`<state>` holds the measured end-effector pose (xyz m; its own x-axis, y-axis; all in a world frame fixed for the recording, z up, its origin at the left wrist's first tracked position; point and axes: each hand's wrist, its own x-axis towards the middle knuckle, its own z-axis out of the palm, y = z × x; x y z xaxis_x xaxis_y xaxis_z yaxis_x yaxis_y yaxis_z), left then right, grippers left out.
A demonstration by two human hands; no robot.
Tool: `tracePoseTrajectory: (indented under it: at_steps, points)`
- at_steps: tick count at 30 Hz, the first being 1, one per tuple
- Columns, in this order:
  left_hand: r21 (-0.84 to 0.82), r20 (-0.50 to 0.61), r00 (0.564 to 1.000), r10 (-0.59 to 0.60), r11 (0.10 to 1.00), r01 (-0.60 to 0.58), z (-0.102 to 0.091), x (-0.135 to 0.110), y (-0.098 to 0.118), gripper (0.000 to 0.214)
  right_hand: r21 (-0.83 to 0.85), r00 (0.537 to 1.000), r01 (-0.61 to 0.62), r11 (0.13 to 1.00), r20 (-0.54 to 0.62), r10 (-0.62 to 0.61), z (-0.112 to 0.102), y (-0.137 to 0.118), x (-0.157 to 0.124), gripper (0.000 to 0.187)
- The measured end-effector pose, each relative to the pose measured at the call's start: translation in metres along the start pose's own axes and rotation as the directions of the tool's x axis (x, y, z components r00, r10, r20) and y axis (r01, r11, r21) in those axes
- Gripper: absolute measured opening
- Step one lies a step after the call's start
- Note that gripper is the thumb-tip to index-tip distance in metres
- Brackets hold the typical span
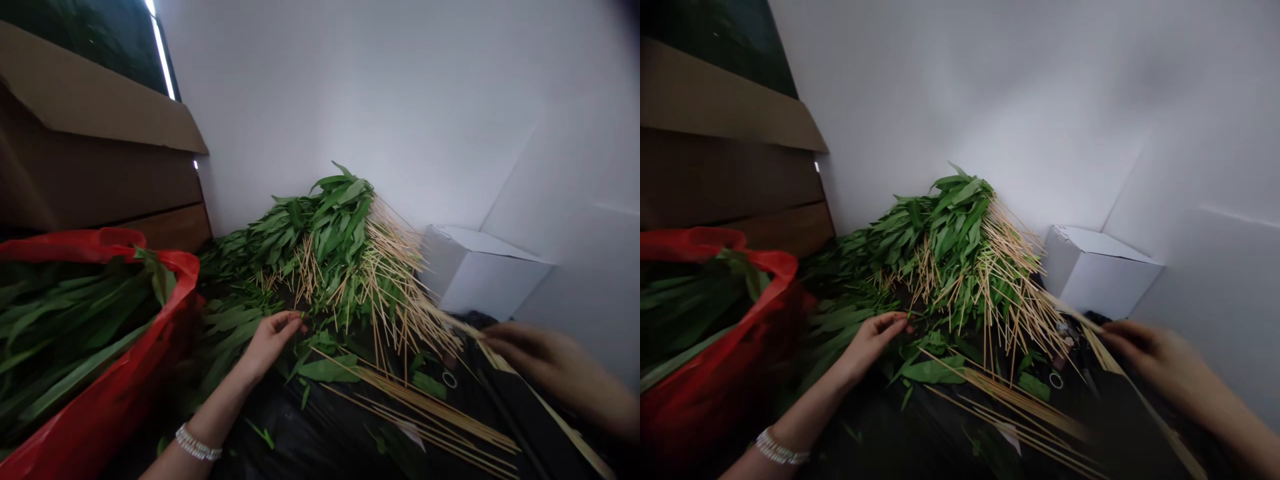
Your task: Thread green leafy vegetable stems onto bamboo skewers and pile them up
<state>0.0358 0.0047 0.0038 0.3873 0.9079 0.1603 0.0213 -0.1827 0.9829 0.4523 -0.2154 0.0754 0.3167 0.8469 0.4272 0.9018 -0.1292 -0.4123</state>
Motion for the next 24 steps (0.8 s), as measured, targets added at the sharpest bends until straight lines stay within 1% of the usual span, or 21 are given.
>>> tracePoseTrajectory:
  at_steps: [1,3,5,7,9,11,13,15,18,19,21,22,24]
  points:
    - [-0.006,0.001,1.0,0.001,1.0,-0.001,0.0,0.0,-0.001,0.029,0.059,0.99,0.055,0.997,0.128,-0.062,0.015,-0.026,-0.004,0.02]
    - [-0.017,-0.002,1.0,0.005,1.0,-0.005,0.0,-0.001,-0.001,0.028,0.139,0.955,0.162,0.977,0.229,-0.19,0.053,-0.075,-0.011,0.022]
    - [-0.027,0.0,1.0,0.013,1.0,-0.013,-0.001,-0.001,-0.001,0.028,0.154,0.93,0.248,0.956,0.237,-0.28,0.094,-0.108,-0.016,0.022]
    - [-0.04,-0.002,1.0,0.018,0.999,-0.018,-0.002,-0.002,0.001,0.028,0.097,0.919,0.276,0.956,0.264,-0.292,0.127,-0.125,-0.017,0.024]
    - [-0.058,-0.007,1.0,0.016,0.998,-0.016,-0.002,-0.003,0.003,0.028,0.024,0.92,0.298,0.954,0.26,-0.293,0.147,-0.129,-0.018,0.028]
    - [-0.079,-0.007,1.0,0.007,0.997,-0.007,-0.001,-0.004,0.004,0.029,0.018,0.921,0.332,0.943,0.209,-0.329,0.152,-0.13,-0.019,0.029]
    - [-0.101,0.007,1.0,-0.005,0.995,0.006,0.0,-0.004,0.004,0.029,0.054,0.929,0.355,0.933,0.095,-0.359,0.145,-0.133,-0.018,0.025]
    - [-0.125,0.024,1.0,-0.015,0.992,0.018,0.001,-0.004,0.003,0.029,0.108,0.929,0.369,0.923,-0.049,-0.366,0.133,-0.143,-0.018,0.021]
    - [-0.166,0.044,0.998,-0.045,0.985,0.052,0.001,-0.004,0.001,0.03,0.163,0.896,0.427,0.889,-0.206,-0.393,0.124,-0.166,-0.015,0.016]
    - [-0.182,0.046,0.997,-0.058,0.981,0.066,0.001,-0.004,0.001,0.031,0.16,0.885,0.444,0.881,-0.228,-0.405,0.125,-0.175,-0.014,0.016]
    - [-0.224,0.047,0.996,-0.079,0.971,0.088,0.001,-0.004,-0.001,0.03,0.123,0.86,0.496,0.86,-0.209,-0.466,0.135,-0.19,-0.009,0.023]
    - [-0.248,0.046,0.995,-0.087,0.964,0.096,0.0,-0.004,-0.001,0.03,0.084,0.84,0.529,0.844,-0.19,-0.508,0.142,-0.196,-0.006,0.025]
    - [-0.293,0.046,0.994,-0.104,0.949,0.113,-0.001,-0.004,-0.003,0.031,-0.042,0.796,0.579,0.814,-0.189,-0.576,0.159,-0.203,-0.001,0.031]
